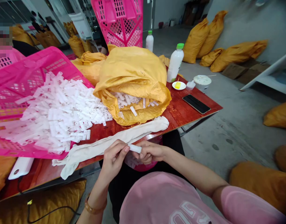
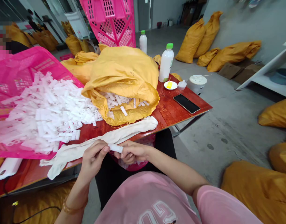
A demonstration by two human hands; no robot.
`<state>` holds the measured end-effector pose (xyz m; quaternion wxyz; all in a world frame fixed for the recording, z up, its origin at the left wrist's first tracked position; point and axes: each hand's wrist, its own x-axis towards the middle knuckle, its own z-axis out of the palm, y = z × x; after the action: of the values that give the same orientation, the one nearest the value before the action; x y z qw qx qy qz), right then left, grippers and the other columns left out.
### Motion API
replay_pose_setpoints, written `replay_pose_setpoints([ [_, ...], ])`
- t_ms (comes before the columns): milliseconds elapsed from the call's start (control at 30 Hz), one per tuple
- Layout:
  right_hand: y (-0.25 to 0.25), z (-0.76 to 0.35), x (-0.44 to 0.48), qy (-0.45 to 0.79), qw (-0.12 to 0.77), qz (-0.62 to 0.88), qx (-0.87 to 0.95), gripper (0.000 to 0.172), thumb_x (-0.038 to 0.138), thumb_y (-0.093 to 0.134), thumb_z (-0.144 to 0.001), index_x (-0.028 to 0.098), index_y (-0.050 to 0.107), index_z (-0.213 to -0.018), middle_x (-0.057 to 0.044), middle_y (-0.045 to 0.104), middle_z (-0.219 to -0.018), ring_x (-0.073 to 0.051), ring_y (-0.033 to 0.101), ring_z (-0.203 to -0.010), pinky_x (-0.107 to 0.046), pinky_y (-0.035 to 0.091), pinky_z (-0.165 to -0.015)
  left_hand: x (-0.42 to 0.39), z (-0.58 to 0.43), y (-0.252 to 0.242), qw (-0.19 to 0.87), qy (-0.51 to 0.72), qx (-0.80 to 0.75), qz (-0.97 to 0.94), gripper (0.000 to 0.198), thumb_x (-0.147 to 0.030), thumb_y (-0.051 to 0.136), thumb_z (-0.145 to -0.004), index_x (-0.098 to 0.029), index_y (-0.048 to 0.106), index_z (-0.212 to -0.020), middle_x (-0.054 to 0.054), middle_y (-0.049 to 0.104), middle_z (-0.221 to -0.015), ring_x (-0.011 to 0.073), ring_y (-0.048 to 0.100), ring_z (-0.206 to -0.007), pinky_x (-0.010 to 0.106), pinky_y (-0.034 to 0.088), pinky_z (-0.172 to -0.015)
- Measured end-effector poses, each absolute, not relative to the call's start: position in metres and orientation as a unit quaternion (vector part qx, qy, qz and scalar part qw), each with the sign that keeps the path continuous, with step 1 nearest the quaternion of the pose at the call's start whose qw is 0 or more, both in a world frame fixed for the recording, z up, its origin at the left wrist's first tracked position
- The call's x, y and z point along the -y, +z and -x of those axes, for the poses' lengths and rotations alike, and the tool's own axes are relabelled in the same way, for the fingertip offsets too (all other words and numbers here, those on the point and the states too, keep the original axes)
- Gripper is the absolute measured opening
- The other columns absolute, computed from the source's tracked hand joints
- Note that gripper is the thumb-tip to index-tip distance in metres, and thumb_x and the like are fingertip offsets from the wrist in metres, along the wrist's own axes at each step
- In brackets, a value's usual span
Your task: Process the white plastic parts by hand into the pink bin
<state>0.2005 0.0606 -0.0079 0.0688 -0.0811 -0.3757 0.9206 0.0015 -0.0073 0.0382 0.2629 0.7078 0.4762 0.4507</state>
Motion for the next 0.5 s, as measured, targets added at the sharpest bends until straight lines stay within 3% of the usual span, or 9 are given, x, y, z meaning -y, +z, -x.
replay_pose_setpoints([
  [100, -0.012, -0.199, -0.058, 0.928, 0.044, 0.067, 0.364, 0.011, 0.018, 0.059, -0.073, 0.019, 0.054, -0.083, 0.015, 0.026, -0.047, -0.005, 0.011, -0.039, -0.016, 0.016, -0.037, 0.007, 0.001, 0.032, 0.271, 0.447, -0.459, -0.718, 0.017, -0.015, 0.058, -0.097, -0.018, 0.065, -0.083, 0.0, 0.059, -0.076, 0.0129, 0.055, -0.071, 0.025, 0.043, -0.067],
  [167, -0.013, -0.197, -0.053, 0.894, 0.091, 0.117, 0.422, 0.009, 0.019, 0.056, -0.075, 0.019, 0.053, -0.083, 0.013, 0.028, -0.049, -0.006, 0.015, -0.039, -0.017, 0.019, -0.039, 0.006, 0.001, 0.027, 0.277, 0.435, -0.477, -0.711, 0.021, -0.018, 0.055, -0.1, -0.018, 0.063, -0.08, 0.0, 0.056, -0.074, 0.0126, 0.053, -0.068, 0.025, 0.041, -0.065],
  [300, -0.012, -0.197, -0.046, 0.655, 0.254, 0.249, 0.667, 0.007, 0.016, 0.056, -0.083, 0.017, 0.058, -0.09, 0.003, 0.055, -0.073, -0.012, 0.049, -0.064, -0.022, 0.039, -0.062, 0.011, -0.002, 0.016, 0.297, 0.382, -0.52, -0.704, 0.023, -0.022, 0.048, -0.103, -0.018, 0.06, -0.085, 0.0, 0.054, -0.077, 0.0132, 0.051, -0.07, 0.025, 0.04, -0.066],
  [367, -0.01, -0.2, -0.047, 0.581, 0.248, 0.241, 0.736, 0.008, 0.021, 0.056, -0.091, 0.017, 0.059, -0.097, 0.0, 0.06, -0.087, -0.015, 0.055, -0.078, -0.025, 0.042, -0.073, 0.015, -0.003, 0.012, 0.299, 0.358, -0.517, -0.718, 0.013, -0.024, 0.051, -0.102, -0.019, 0.058, -0.092, 0.0, 0.052, -0.08, 0.0133, 0.049, -0.071, 0.025, 0.04, -0.066],
  [500, 0.0, -0.208, -0.058, 0.519, 0.182, 0.189, 0.814, 0.021, 0.028, 0.042, -0.104, 0.016, 0.06, -0.105, -0.004, 0.062, -0.094, -0.016, 0.055, -0.084, -0.026, 0.042, -0.078, 0.021, -0.003, 0.01, 0.306, 0.316, -0.501, -0.745, 0.008, -0.023, 0.051, -0.102, -0.02, 0.056, -0.098, -0.001, 0.05, -0.08, 0.0133, 0.048, -0.072, 0.025, 0.04, -0.068],
])
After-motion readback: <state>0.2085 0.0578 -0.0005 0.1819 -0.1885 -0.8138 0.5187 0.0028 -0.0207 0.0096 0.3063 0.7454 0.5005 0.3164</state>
